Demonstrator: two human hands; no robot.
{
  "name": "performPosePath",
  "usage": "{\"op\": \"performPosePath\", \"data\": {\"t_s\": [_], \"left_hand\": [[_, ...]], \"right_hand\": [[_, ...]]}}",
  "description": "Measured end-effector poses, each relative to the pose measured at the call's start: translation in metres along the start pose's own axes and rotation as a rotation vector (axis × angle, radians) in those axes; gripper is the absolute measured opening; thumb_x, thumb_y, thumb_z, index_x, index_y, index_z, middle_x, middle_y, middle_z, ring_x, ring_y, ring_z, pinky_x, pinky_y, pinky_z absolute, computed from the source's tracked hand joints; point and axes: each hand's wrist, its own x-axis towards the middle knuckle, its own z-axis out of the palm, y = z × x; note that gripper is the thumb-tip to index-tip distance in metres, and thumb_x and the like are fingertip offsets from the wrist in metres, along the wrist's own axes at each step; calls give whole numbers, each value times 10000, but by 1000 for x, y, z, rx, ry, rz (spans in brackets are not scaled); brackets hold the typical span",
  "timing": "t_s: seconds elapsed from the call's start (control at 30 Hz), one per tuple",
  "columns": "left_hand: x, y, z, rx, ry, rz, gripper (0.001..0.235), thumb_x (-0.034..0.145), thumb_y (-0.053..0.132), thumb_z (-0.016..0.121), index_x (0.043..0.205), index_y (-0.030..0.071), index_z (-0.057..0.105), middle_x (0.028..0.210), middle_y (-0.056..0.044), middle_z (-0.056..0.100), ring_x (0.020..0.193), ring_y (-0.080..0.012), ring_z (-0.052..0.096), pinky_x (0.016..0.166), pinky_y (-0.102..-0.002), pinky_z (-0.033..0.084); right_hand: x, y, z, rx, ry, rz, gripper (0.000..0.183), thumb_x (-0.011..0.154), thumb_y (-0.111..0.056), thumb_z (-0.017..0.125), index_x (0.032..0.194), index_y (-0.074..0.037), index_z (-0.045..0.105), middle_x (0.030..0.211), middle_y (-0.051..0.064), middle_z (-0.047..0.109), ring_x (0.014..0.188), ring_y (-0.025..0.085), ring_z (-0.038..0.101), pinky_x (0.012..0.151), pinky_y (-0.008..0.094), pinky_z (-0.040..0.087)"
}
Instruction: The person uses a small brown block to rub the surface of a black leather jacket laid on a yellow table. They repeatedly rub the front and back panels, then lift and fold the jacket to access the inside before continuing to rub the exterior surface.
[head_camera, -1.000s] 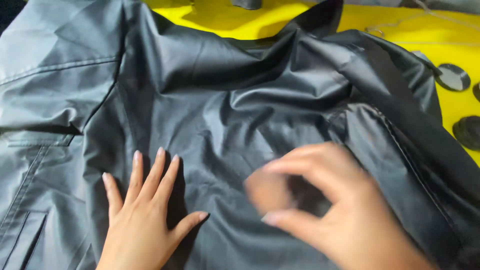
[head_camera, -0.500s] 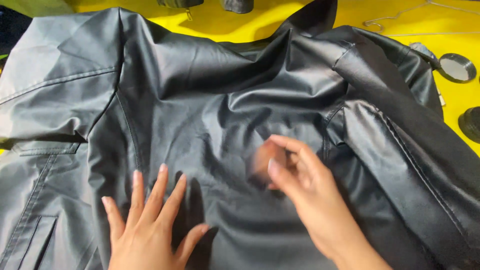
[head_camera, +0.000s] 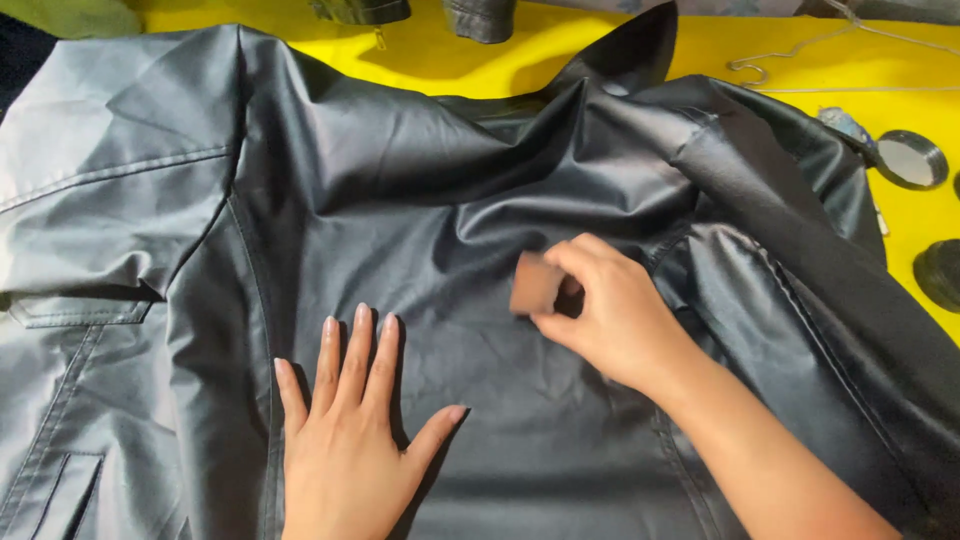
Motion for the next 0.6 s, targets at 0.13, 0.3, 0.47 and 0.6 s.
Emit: {"op": "performPosePath", "data": {"t_s": [0.13, 0.3, 0.47, 0.6], "left_hand": [[-1, -3, 1, -20, 0, -2, 1032, 821, 829, 526, 1617, 199, 335, 1699, -22, 305, 1573, -278, 216, 1217, -605, 120], [-1, -4, 7, 35, -22, -4, 1107, 766, 879, 521, 1624, 209, 319, 1714, -8, 286, 1581, -277, 216, 1187, -635, 163], [-1, -3, 6, 18, -22, -7, 1109, 767, 879, 528, 1622, 203, 320, 1714, -12, 287, 1579, -282, 218, 1189, -634, 165], [-2, -5, 7, 28, -12, 2, 1099, 780, 878, 515, 1622, 199, 321, 1714, -12, 288, 1584, -277, 212, 1198, -623, 162]], "right_hand": [[-11, -18, -12, 18, -310, 149, 240, 746, -142, 824, 973, -172, 751, 953, -69, 667, 791, 103, 675, 714, 252, 509], [-28, -14, -13, 99, -304, 16, 428, 607, -109, 758, 1022, -209, 787, 976, -59, 687, 876, 105, 693, 636, 261, 499], [-22, 0, -4, 20, -77, 10, 365, 603, -135, 776, 961, -204, 780, 919, -47, 697, 881, 138, 677, 800, 270, 500], [-18, -21, 3, 106, -252, 3, 277, 652, -78, 765, 915, -162, 749, 855, -49, 645, 752, 112, 633, 718, 252, 481]]}}
